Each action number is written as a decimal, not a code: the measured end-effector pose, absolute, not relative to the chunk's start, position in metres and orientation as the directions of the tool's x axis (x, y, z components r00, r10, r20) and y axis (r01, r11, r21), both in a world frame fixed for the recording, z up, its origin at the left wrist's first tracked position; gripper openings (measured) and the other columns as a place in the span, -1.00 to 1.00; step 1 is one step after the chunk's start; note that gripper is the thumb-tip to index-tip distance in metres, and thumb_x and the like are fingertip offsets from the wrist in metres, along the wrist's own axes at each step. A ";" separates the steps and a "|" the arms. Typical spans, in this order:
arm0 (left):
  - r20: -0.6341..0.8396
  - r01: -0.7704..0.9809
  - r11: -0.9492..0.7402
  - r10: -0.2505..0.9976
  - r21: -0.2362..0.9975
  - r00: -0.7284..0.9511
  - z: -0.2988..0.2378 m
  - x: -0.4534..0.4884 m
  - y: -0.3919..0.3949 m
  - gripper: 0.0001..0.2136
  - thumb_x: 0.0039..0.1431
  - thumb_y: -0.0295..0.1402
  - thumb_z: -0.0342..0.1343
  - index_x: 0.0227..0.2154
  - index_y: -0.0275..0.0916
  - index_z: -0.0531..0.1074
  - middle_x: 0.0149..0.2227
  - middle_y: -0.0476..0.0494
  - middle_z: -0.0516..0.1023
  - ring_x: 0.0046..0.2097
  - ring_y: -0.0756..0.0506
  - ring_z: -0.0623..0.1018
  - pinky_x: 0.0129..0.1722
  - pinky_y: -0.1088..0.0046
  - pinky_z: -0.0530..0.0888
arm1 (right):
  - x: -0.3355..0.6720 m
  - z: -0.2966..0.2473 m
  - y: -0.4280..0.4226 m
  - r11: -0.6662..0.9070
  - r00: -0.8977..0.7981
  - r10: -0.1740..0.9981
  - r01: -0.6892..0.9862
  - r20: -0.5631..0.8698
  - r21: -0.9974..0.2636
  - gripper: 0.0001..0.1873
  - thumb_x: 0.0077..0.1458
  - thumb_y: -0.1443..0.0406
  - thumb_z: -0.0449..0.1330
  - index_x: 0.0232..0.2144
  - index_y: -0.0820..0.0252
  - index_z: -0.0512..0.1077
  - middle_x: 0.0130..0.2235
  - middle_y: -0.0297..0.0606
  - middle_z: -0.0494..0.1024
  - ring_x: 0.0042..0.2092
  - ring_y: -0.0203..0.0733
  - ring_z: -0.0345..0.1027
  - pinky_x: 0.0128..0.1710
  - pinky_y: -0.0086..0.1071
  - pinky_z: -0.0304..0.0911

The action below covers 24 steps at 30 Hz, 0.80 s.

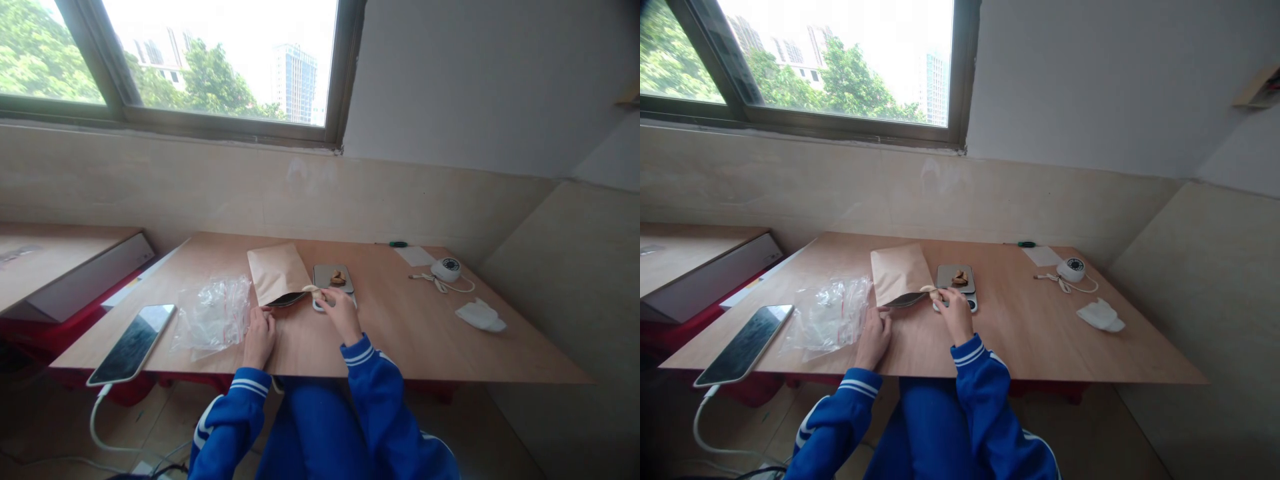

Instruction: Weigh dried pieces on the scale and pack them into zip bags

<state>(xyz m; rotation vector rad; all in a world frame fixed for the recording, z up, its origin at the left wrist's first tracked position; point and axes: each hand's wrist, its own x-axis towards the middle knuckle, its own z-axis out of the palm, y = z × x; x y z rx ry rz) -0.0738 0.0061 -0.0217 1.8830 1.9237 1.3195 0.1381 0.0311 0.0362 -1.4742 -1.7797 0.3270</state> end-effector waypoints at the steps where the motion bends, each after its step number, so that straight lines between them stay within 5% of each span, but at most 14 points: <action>1: 0.462 0.740 -0.176 0.864 0.649 -0.200 -0.022 -0.074 0.006 -0.87 0.16 -0.38 -0.14 -0.30 -0.25 0.29 -0.25 -0.22 0.41 -0.18 -0.18 0.48 -0.14 0.19 0.44 | 0.145 0.037 0.037 0.262 0.009 0.916 0.743 0.400 -0.617 -0.75 0.10 0.26 0.17 -0.16 0.14 0.52 -0.07 -0.13 0.52 -0.05 -0.02 0.38 -0.05 -0.21 0.27; 7: 0.473 0.733 -0.187 0.857 0.654 -0.204 -0.023 -0.076 0.006 -0.88 0.15 -0.40 -0.13 -0.30 -0.24 0.29 -0.26 -0.20 0.41 -0.20 -0.16 0.48 -0.18 0.24 0.44 | 0.160 0.031 0.071 0.168 0.018 0.927 0.873 0.374 -0.458 -0.75 0.12 0.31 0.13 -0.15 0.15 0.51 -0.09 -0.11 0.50 -0.11 0.02 0.34 -0.14 -0.20 0.27; 12: 0.462 0.727 -0.178 0.862 0.663 -0.210 -0.024 -0.077 0.006 -0.87 0.14 -0.41 -0.12 -0.30 -0.25 0.29 -0.25 -0.22 0.42 -0.20 -0.17 0.49 -0.21 0.25 0.45 | 0.166 0.013 0.083 0.212 0.011 0.914 0.838 0.405 -0.502 -0.66 0.15 0.23 0.10 -0.05 0.17 0.45 0.01 -0.07 0.44 0.01 0.06 0.29 -0.03 -0.15 0.24; 19: 0.474 0.728 -0.184 0.854 0.661 -0.214 -0.023 -0.077 0.006 -0.87 0.14 -0.39 -0.11 -0.30 -0.24 0.30 -0.28 -0.19 0.41 -0.23 -0.16 0.49 -0.19 0.23 0.44 | 0.194 -0.011 0.087 0.292 -0.072 0.912 0.807 0.404 -0.514 -0.44 0.24 0.06 -0.09 0.23 0.08 0.13 0.29 -0.06 0.07 0.25 0.09 0.01 0.12 0.00 0.09; 24: 0.449 0.737 -0.158 0.867 0.657 -0.215 -0.021 -0.076 0.006 -0.87 0.15 -0.39 -0.13 -0.29 -0.24 0.30 -0.26 -0.22 0.42 -0.22 -0.17 0.48 -0.16 0.21 0.43 | 0.202 -0.009 0.085 0.303 -0.065 0.870 0.852 0.488 -0.427 -0.46 0.27 0.08 -0.14 0.27 -0.04 0.00 0.29 -0.06 0.04 0.23 0.10 0.05 0.07 0.06 0.09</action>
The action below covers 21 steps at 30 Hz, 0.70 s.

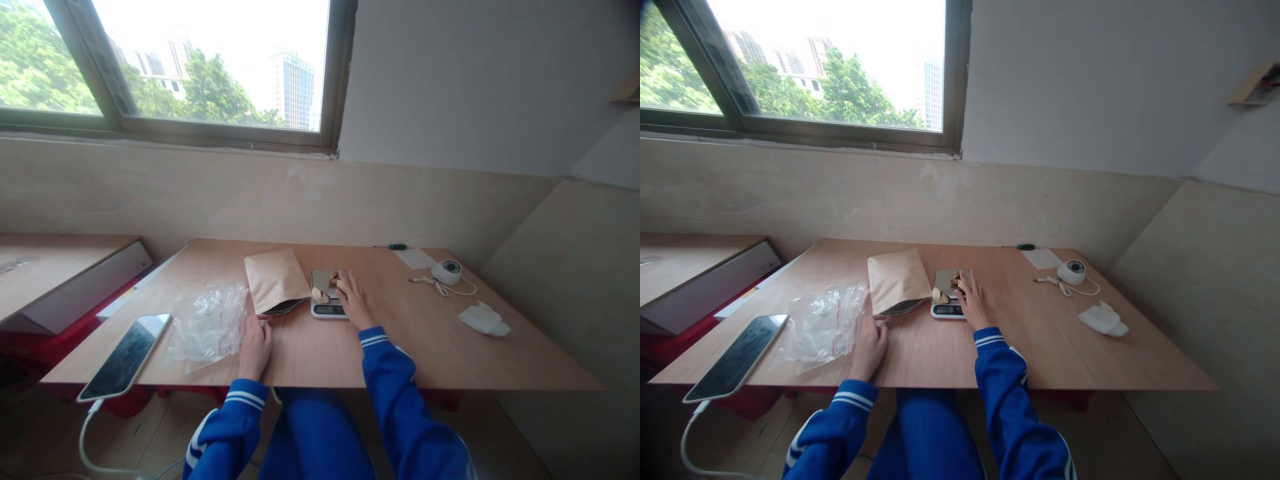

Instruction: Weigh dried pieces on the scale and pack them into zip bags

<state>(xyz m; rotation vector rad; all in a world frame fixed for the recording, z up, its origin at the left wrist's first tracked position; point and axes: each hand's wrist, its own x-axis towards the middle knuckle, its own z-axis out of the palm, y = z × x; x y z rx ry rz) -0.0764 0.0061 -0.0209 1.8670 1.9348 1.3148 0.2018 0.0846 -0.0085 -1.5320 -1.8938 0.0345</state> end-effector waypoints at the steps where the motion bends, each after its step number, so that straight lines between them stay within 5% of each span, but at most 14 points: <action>1: 0.445 0.737 -0.153 0.869 0.658 -0.217 -0.020 -0.076 0.006 -0.87 0.14 -0.40 -0.13 -0.29 -0.24 0.30 -0.26 -0.23 0.42 -0.22 -0.18 0.48 -0.16 0.21 0.43 | 0.202 -0.007 0.083 0.305 -0.040 0.848 0.853 0.529 -0.425 -0.47 0.28 0.10 -0.15 0.26 -0.03 0.01 0.28 -0.05 0.06 0.23 0.08 0.05 0.07 0.03 0.09; 4: 0.440 0.734 -0.150 0.871 0.662 -0.219 -0.018 -0.075 0.006 -0.86 0.14 -0.40 -0.12 -0.29 -0.24 0.31 -0.27 -0.22 0.42 -0.22 -0.18 0.48 -0.15 0.21 0.43 | 0.197 -0.004 0.074 0.337 -0.013 0.773 0.855 0.635 -0.394 -0.53 0.27 0.15 -0.12 0.19 0.04 0.18 0.19 -0.06 0.19 0.19 0.02 0.10 0.09 -0.06 0.07; 9: 0.423 0.734 -0.145 0.882 0.664 -0.209 -0.018 -0.076 0.007 -0.86 0.14 -0.35 -0.12 -0.31 -0.24 0.30 -0.30 -0.21 0.41 -0.21 -0.19 0.48 -0.15 0.18 0.43 | 0.171 0.003 0.054 0.517 -0.294 0.761 0.813 0.578 -0.267 -0.62 0.17 0.10 0.09 0.00 0.07 0.40 0.07 -0.12 0.33 0.09 0.01 0.18 0.08 -0.12 0.04; 15: 0.428 0.730 -0.154 0.880 0.666 -0.206 -0.019 -0.077 0.007 -0.86 0.15 -0.35 -0.12 -0.30 -0.24 0.30 -0.28 -0.21 0.41 -0.20 -0.19 0.47 -0.12 0.15 0.42 | 0.131 0.006 0.025 0.638 -0.489 0.751 0.713 0.444 -0.292 -0.52 0.05 0.06 0.22 0.00 0.09 0.37 -0.07 -0.14 0.42 -0.03 -0.03 0.25 0.01 -0.15 0.06; 21: 0.420 0.706 -0.153 0.880 0.691 -0.221 -0.019 -0.076 0.007 -0.87 0.14 -0.36 -0.11 -0.30 -0.23 0.29 -0.29 -0.19 0.40 -0.19 -0.19 0.47 -0.10 0.15 0.41 | 0.126 0.000 0.021 0.691 -0.565 0.721 0.630 0.402 -0.354 -0.67 0.14 0.31 0.15 -0.01 0.04 0.37 -0.16 -0.24 0.45 -0.10 -0.15 0.31 -0.05 -0.24 0.12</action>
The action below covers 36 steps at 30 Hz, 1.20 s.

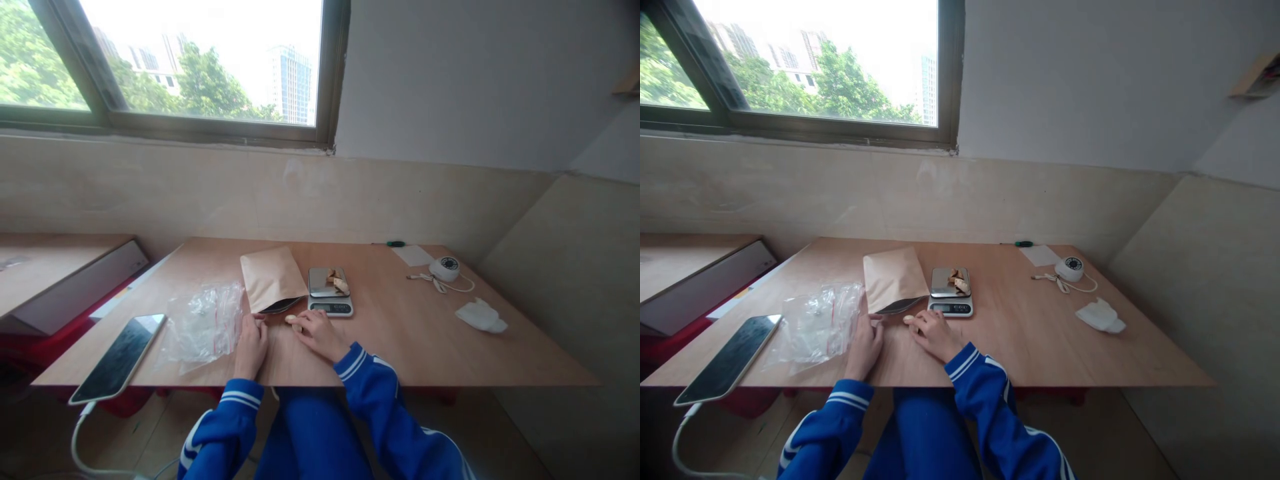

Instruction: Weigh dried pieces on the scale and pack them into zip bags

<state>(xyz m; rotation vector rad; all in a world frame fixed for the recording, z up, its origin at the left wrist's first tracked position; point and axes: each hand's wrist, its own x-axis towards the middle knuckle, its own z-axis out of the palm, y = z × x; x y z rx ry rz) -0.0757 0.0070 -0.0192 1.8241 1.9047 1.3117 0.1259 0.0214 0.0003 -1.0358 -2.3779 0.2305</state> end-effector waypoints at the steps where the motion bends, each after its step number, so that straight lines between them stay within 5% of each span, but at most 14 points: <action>1: 0.421 0.703 -0.155 0.879 0.694 -0.222 -0.019 -0.076 0.007 -0.88 0.14 -0.36 -0.11 -0.31 -0.22 0.29 -0.30 -0.18 0.40 -0.19 -0.19 0.47 -0.09 0.15 0.41 | 0.128 0.001 0.023 0.690 -0.562 0.722 0.622 0.403 -0.370 -0.69 0.15 0.34 0.13 -0.03 0.05 0.39 -0.18 -0.26 0.45 -0.11 -0.17 0.31 -0.07 -0.28 0.15; 11: 0.432 0.700 -0.162 0.873 0.695 -0.226 -0.019 -0.076 0.007 -0.89 0.11 -0.36 -0.08 -0.33 -0.21 0.30 -0.33 -0.16 0.41 -0.23 -0.17 0.47 -0.16 0.19 0.43 | 0.136 0.000 0.024 0.713 -0.579 0.700 0.596 0.418 -0.369 -0.77 0.13 0.41 0.12 -0.22 0.00 0.47 -0.11 -0.34 0.53 -0.07 -0.19 0.35 -0.02 -0.28 0.19; 17: 0.414 0.718 -0.142 0.884 0.681 -0.217 -0.019 -0.077 0.007 -0.88 0.12 -0.36 -0.11 -0.32 -0.22 0.29 -0.33 -0.17 0.40 -0.27 -0.17 0.48 -0.23 0.21 0.44 | 0.156 0.023 0.046 0.552 -0.253 0.785 0.702 0.566 -0.451 -0.70 0.14 0.36 0.08 -0.05 0.10 0.37 -0.11 -0.23 0.52 -0.09 -0.11 0.34 -0.04 -0.24 0.21; 20: 0.402 0.730 -0.127 0.890 0.671 -0.216 -0.018 -0.077 0.007 -0.87 0.12 -0.36 -0.12 -0.32 -0.22 0.29 -0.31 -0.19 0.41 -0.27 -0.18 0.48 -0.26 0.21 0.44 | 0.168 0.029 0.069 0.426 -0.156 0.811 0.819 0.565 -0.385 -0.69 0.14 0.34 0.07 -0.05 0.13 0.37 -0.12 -0.14 0.52 -0.09 -0.01 0.30 -0.06 -0.14 0.18; 23: 0.410 0.729 -0.134 0.887 0.671 -0.214 -0.017 -0.077 0.006 -0.87 0.11 -0.36 -0.12 -0.33 -0.23 0.29 -0.31 -0.19 0.41 -0.28 -0.17 0.49 -0.28 0.23 0.44 | 0.172 0.024 0.083 0.412 -0.231 0.825 0.871 0.516 -0.268 -0.73 0.15 0.35 0.05 -0.10 0.09 0.41 -0.13 -0.14 0.53 -0.07 0.03 0.27 -0.04 -0.06 0.12; 27: 0.400 0.725 -0.128 0.891 0.676 -0.216 -0.016 -0.077 0.006 -0.88 0.11 -0.35 -0.11 -0.32 -0.21 0.28 -0.34 -0.16 0.40 -0.29 -0.17 0.48 -0.28 0.22 0.43 | 0.179 0.017 0.076 0.439 -0.264 0.788 0.875 0.556 -0.207 -0.72 0.20 0.27 0.02 -0.08 0.01 0.43 0.09 -0.20 0.39 0.06 0.03 0.18 0.05 -0.02 0.01; 31: 0.385 0.722 -0.117 0.897 0.682 -0.219 -0.017 -0.077 0.006 -0.89 0.12 -0.34 -0.11 -0.33 -0.21 0.27 -0.31 -0.18 0.41 -0.27 -0.18 0.49 -0.27 0.21 0.43 | 0.212 0.010 0.067 0.332 -0.005 0.731 0.876 0.682 -0.349 -0.66 0.23 0.28 -0.07 -0.02 0.03 0.39 0.06 -0.16 0.36 0.04 -0.04 0.20 0.05 -0.10 0.02; 36: 0.383 0.688 -0.117 0.890 0.716 -0.247 -0.024 -0.079 0.008 -0.87 0.13 -0.30 -0.09 -0.30 -0.21 0.27 -0.31 -0.18 0.44 -0.28 -0.18 0.50 -0.25 0.20 0.44 | 0.257 -0.021 0.077 0.180 0.345 0.671 0.783 0.656 -0.595 -0.68 0.13 0.37 -0.11 -0.25 0.19 0.44 -0.25 -0.11 0.39 -0.13 -0.04 0.25 -0.05 -0.11 0.13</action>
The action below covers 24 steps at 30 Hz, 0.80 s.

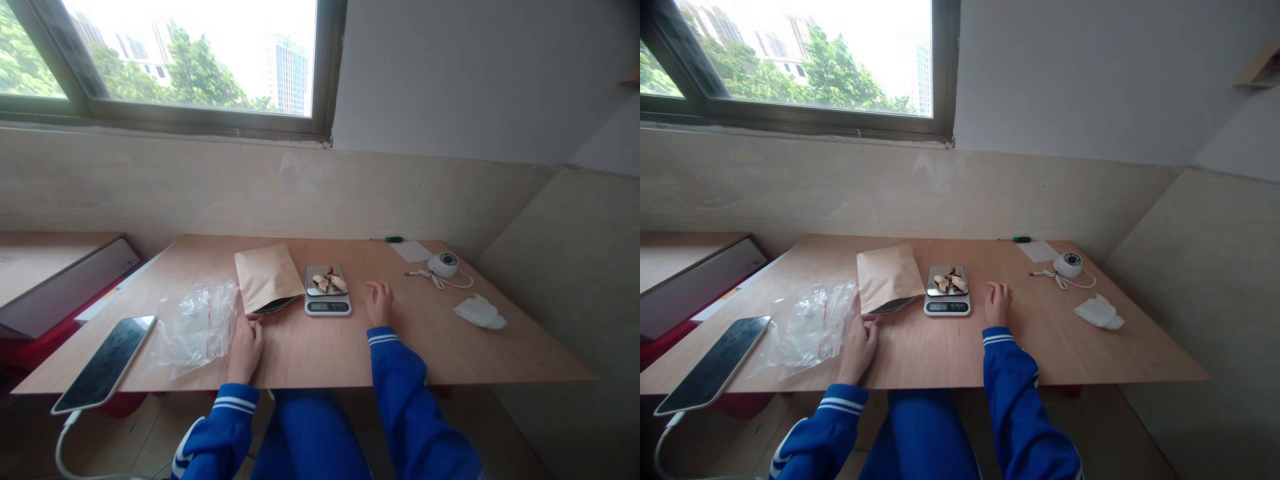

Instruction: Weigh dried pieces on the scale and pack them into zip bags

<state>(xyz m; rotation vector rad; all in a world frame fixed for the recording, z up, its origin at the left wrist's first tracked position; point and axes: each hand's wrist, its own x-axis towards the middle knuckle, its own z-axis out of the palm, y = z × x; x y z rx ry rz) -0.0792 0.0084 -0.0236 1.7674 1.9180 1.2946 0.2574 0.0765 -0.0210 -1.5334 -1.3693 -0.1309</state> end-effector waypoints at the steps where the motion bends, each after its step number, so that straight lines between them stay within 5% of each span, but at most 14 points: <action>1: 0.385 0.682 -0.115 0.886 0.722 -0.258 -0.025 -0.080 0.009 -0.86 0.13 -0.30 -0.09 -0.30 -0.22 0.27 -0.29 -0.19 0.44 -0.27 -0.19 0.50 -0.24 0.19 0.44 | 0.262 -0.027 0.079 0.158 0.383 0.673 0.762 0.633 -0.628 -0.70 0.11 0.38 -0.10 -0.29 0.20 0.44 -0.28 -0.12 0.38 -0.16 -0.03 0.24 -0.08 -0.13 0.15; 6: 0.390 0.687 -0.097 0.875 0.720 -0.285 -0.029 -0.081 0.013 -0.83 0.12 -0.31 -0.11 -0.26 -0.25 0.27 -0.21 -0.28 0.45 -0.16 -0.24 0.51 -0.13 0.13 0.44 | 0.267 -0.042 0.086 0.160 0.392 0.718 0.711 0.575 -0.684 -0.73 0.06 0.38 -0.09 -0.37 0.19 0.43 -0.31 -0.12 0.39 -0.19 -0.04 0.24 -0.14 -0.17 0.19; 15: 0.414 0.668 -0.147 0.872 0.729 -0.260 -0.013 -0.077 -0.007 -0.79 0.13 -0.29 -0.11 -0.22 -0.23 0.30 -0.18 -0.19 0.46 -0.41 -0.07 0.46 -0.30 0.28 0.47 | 0.271 -0.046 0.088 0.150 0.421 0.731 0.669 0.537 -0.728 -0.73 0.01 0.38 -0.09 -0.48 0.16 0.41 -0.35 -0.15 0.43 -0.23 -0.05 0.28 -0.18 -0.20 0.22; 20: 0.565 0.765 -0.126 0.751 0.632 -0.343 -0.001 -0.070 -0.014 -0.75 0.16 -0.33 -0.15 -0.17 -0.26 0.34 -0.17 -0.25 0.43 -0.18 -0.17 0.46 -0.19 0.24 0.44 | 0.271 -0.047 0.090 0.144 0.402 0.745 0.682 0.532 -0.717 -0.73 -0.01 0.39 -0.08 -0.53 0.15 0.41 -0.40 -0.18 0.42 -0.26 -0.07 0.28 -0.22 -0.25 0.21; 24: 0.569 0.832 0.171 0.656 0.527 -0.495 0.010 -0.081 -0.008 -0.62 0.12 -0.26 -0.09 -0.05 -0.34 0.32 0.01 -0.40 0.29 0.01 -0.36 0.33 -0.05 -0.05 0.34 | 0.271 -0.045 0.090 0.126 0.419 0.750 0.669 0.511 -0.733 -0.73 -0.02 0.39 -0.08 -0.54 0.15 0.40 -0.39 -0.17 0.41 -0.26 -0.07 0.29 -0.22 -0.24 0.21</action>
